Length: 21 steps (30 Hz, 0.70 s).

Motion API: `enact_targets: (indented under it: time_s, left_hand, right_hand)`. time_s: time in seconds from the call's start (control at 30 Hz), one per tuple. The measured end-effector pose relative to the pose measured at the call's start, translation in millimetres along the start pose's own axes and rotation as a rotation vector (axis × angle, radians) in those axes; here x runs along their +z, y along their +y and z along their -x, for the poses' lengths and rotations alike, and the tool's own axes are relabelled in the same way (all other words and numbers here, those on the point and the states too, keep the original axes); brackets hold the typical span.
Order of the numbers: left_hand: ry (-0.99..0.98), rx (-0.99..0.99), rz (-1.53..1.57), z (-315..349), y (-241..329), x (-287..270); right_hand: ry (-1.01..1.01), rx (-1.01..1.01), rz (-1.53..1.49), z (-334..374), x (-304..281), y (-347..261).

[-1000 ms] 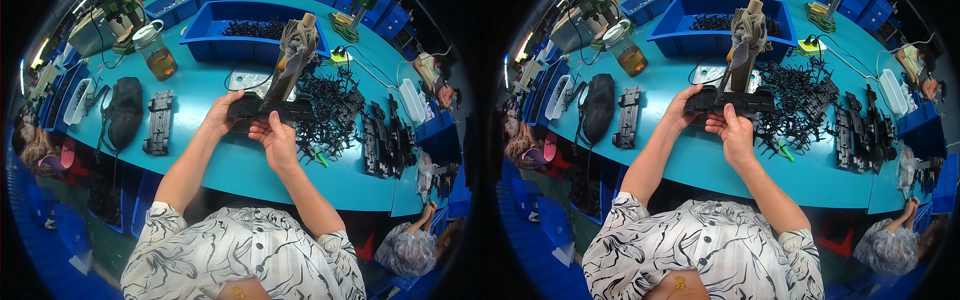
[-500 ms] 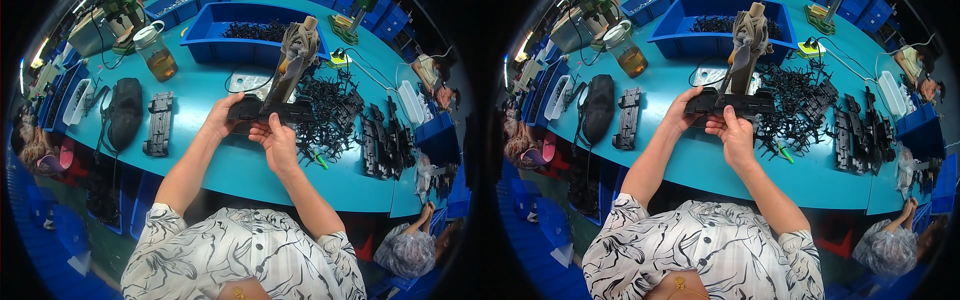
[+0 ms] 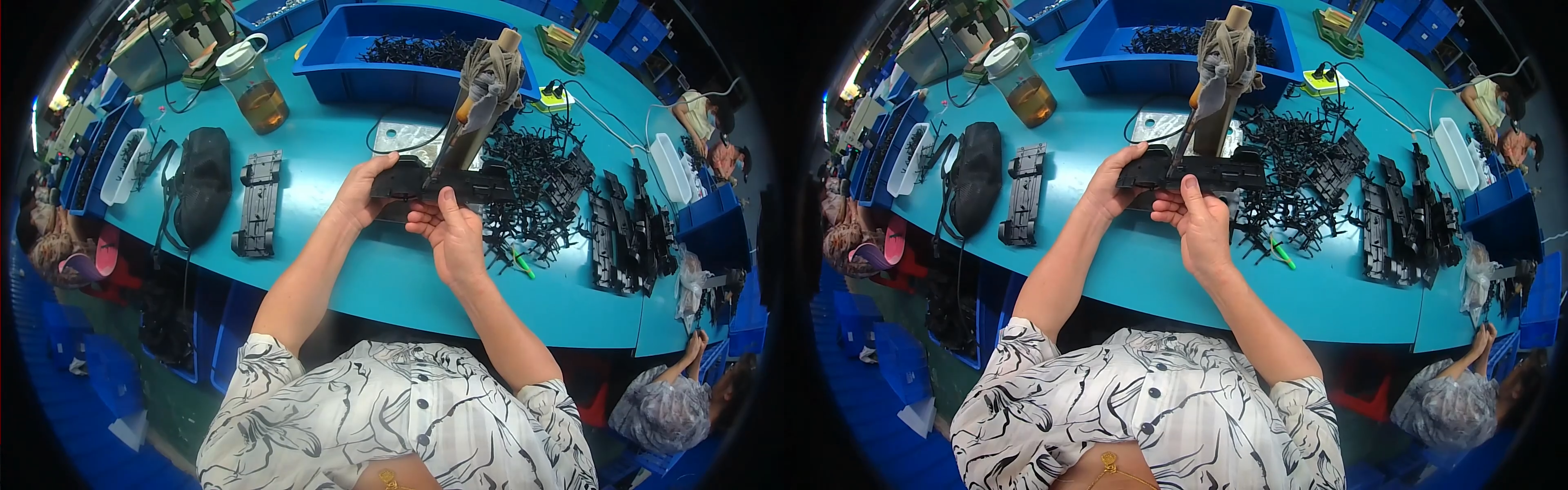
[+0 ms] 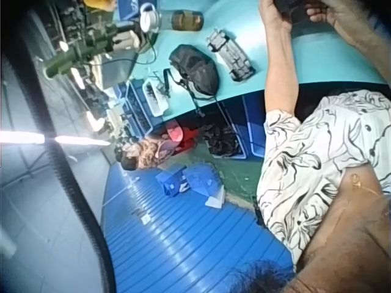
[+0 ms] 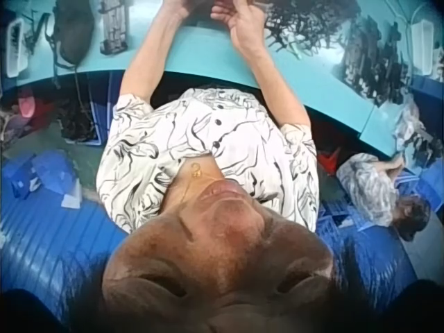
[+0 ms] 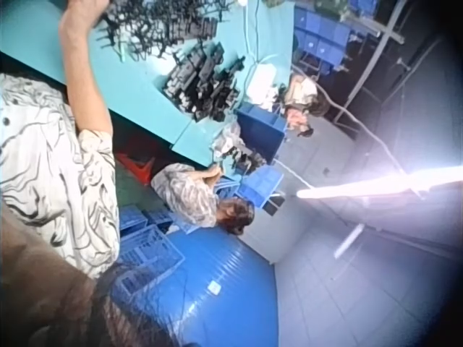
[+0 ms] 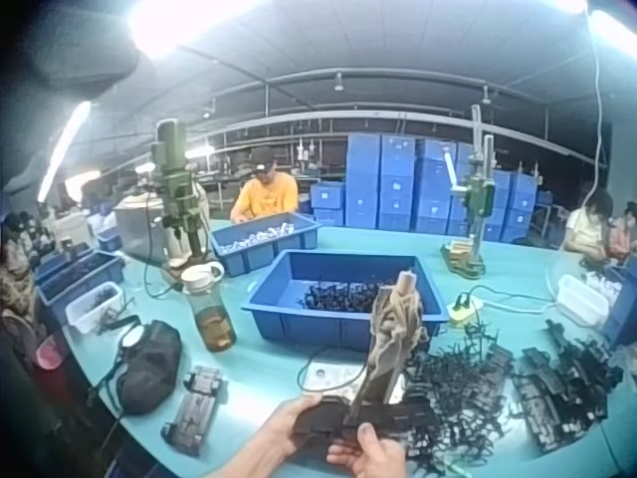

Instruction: Assembling plastic components onto a toy truck chassis at a factory workbench.

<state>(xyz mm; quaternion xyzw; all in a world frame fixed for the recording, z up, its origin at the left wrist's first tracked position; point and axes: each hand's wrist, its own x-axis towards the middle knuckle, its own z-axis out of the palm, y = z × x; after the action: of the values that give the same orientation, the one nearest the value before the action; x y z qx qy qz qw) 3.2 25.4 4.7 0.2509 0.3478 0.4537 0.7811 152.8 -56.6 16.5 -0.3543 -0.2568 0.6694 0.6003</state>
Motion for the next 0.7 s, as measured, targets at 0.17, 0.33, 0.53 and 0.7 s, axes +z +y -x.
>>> enact_targets:
  time_s: [0.17, 0.33, 0.53, 0.7]
  left_hand:
    - [-0.006, -0.007, -0.003, 0, 1, -2]
    - [-0.008, -0.017, -0.057, 1, 3, 0]
    - [0.014, -0.007, -0.059, -1, 7, 4]
    - [0.022, -0.022, -0.039, 0, 2, 1]
  right_hand:
    - [-0.007, -0.014, 0.013, 0, 0, 2]
    - [-0.021, -0.011, 0.038, 0, -3, 4]
    - [-0.007, -0.015, 0.019, -6, -3, 4]
    - [0.015, -0.038, 0.013, -1, 2, 3]
